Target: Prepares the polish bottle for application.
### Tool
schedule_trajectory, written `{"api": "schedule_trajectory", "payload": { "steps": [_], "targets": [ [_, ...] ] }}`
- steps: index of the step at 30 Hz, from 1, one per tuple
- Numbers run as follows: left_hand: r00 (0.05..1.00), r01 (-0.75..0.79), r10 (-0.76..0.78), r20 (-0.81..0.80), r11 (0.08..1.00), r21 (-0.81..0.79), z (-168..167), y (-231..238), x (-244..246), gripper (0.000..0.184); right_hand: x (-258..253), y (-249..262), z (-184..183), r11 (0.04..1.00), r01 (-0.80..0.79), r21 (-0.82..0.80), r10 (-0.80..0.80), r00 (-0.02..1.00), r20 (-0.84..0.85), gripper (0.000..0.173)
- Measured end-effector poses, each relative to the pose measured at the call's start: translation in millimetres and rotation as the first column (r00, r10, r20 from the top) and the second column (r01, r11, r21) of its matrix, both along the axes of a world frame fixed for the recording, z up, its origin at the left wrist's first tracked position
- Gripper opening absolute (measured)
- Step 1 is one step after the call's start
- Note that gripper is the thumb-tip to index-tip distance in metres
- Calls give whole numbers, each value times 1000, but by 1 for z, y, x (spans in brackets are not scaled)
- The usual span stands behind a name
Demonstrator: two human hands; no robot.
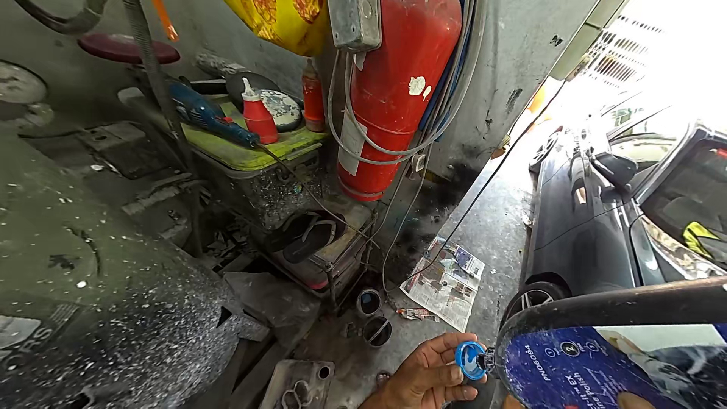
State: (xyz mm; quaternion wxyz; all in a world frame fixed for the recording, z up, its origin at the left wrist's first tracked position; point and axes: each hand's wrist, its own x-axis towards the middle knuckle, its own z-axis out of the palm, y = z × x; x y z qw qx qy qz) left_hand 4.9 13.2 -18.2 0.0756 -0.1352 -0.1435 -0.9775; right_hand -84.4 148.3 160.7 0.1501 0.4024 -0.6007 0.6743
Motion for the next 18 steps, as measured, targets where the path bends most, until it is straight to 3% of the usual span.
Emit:
{"api": "schedule_trajectory", "payload": {
  "steps": [18],
  "targets": [
    [999, 26, -26, 20, 1000, 15, 6, 4, 1, 51, -3, 2, -4, 998, 57, -23, -56, 998, 3, 42]
  ]
}}
